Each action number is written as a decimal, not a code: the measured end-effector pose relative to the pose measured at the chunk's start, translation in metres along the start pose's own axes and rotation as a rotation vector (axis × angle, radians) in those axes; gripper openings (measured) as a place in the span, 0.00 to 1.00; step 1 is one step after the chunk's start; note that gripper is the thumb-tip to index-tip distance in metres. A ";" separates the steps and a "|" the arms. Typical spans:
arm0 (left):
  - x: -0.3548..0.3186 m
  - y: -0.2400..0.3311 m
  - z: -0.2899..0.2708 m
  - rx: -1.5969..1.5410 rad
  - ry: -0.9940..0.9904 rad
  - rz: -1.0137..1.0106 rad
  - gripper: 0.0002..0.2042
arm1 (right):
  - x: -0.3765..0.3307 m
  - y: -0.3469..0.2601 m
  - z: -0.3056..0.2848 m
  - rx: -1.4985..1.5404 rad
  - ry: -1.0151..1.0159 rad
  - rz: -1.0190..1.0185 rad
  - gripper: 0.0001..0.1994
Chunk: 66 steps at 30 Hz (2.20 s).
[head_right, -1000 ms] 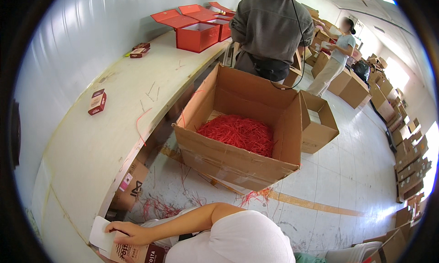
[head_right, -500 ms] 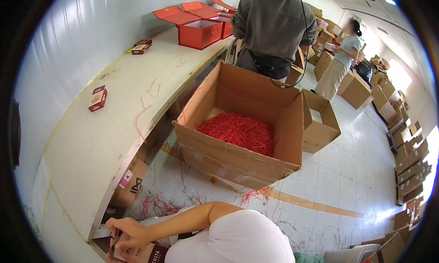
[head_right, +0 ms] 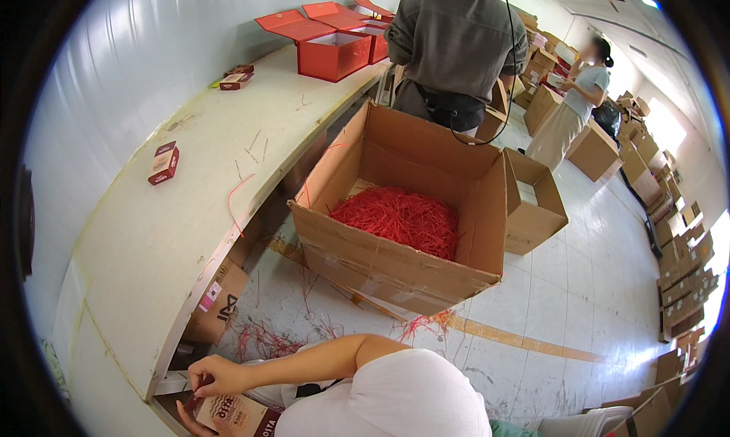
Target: The person assembles cardboard coffee boxes by hand, taking flat cutouts from a stack and folding the flaps together until they form a rectangular box.
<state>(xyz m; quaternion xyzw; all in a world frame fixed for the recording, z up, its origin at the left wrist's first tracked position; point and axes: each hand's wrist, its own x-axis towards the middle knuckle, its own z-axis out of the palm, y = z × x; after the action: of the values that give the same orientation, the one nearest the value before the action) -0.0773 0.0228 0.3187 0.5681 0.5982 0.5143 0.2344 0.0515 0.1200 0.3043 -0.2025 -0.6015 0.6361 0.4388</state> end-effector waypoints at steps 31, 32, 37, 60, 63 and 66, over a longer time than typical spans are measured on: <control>0.013 -0.024 -0.012 -0.666 0.079 -0.136 0.16 | 0.015 0.001 -0.004 -0.049 -0.332 0.035 0.14; 0.014 -0.025 -0.011 -0.623 0.074 -0.129 0.17 | 0.009 0.003 0.000 0.028 -0.275 0.063 0.15; 0.031 -0.031 -0.001 -0.361 0.111 0.042 0.16 | -0.006 0.021 -0.008 0.019 -0.062 -0.045 0.15; 0.014 -0.032 0.031 -0.665 -0.077 -0.413 0.26 | 0.028 -0.076 -0.121 -0.032 0.560 0.122 0.28; 0.008 -0.029 0.036 -0.634 -0.076 -0.431 0.23 | 0.060 -0.084 -0.229 0.393 0.603 -0.105 0.37; 0.002 -0.025 0.018 -0.606 0.044 -0.428 0.20 | 0.064 -0.072 -0.206 0.154 0.598 0.110 0.38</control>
<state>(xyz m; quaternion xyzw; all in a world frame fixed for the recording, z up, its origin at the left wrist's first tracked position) -0.0731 0.0351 0.2904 0.3237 0.5291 0.6195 0.4811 0.2020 0.2843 0.3493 -0.3788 -0.3840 0.6150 0.5752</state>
